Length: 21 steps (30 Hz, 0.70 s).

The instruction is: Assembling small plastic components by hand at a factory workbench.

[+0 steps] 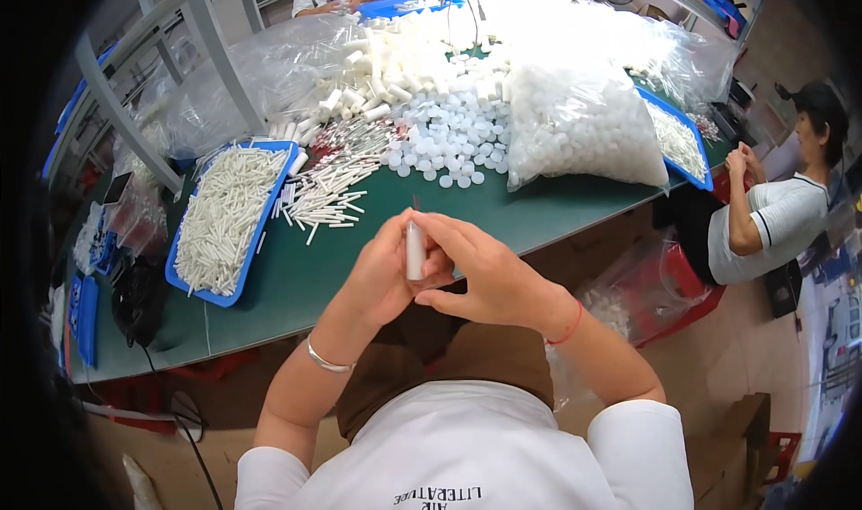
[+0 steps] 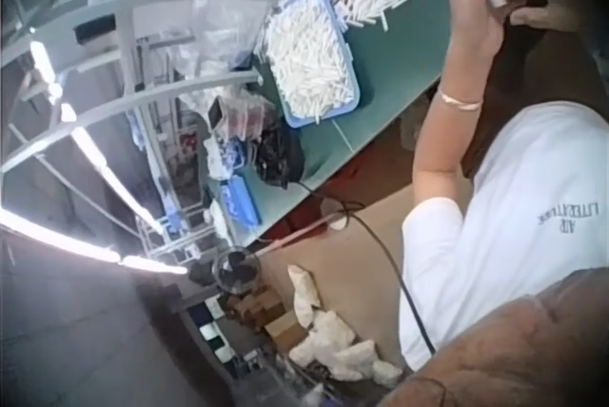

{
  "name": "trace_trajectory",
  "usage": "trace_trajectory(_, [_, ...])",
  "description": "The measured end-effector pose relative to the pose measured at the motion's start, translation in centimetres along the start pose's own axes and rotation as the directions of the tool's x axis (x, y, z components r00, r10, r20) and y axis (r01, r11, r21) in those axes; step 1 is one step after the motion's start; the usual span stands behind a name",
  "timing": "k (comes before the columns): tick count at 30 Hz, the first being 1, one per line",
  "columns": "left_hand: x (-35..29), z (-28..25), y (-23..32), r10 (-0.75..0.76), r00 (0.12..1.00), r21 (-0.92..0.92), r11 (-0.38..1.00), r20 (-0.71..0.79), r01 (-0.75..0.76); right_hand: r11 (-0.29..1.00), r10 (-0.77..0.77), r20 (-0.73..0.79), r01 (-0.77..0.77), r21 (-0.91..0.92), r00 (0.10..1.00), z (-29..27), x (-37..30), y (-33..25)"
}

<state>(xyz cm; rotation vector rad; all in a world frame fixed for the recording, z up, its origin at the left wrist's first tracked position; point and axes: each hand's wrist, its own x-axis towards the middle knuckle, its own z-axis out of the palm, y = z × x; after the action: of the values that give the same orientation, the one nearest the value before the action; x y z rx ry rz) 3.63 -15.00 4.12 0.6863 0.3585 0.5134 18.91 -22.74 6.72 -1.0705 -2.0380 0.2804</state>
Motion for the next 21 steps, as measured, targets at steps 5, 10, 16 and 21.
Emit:
trace_trajectory(5, [0.2, 0.3, -2.5, -0.043, 0.999, -0.091, 0.995, 0.024, 0.045, 0.996, 0.039, -0.045, -0.042, -0.073, 0.998, 0.6, -2.0, -0.5])
trace_trajectory(10, [1.8, 1.2, -6.0, -0.188, 0.981, -0.105, 0.976, 0.055, 0.193, 0.976, 0.146, -0.103, -0.161, -0.149, 0.984, 0.2, -5.4, 0.1])
trace_trajectory(16, [2.5, 1.9, -6.0, -0.378, 0.925, 0.181, 0.913, 0.032, 0.366, 0.89, 0.426, -0.262, -0.453, -0.052, 0.866, -2.1, -10.8, -0.1])
trace_trajectory(21, [3.1, -3.7, 1.8, 0.334, 0.937, 0.827, 0.553, -0.105, -0.104, 0.48, 0.876, -0.242, -0.8, 0.359, 0.417, -0.5, -25.7, 5.2])
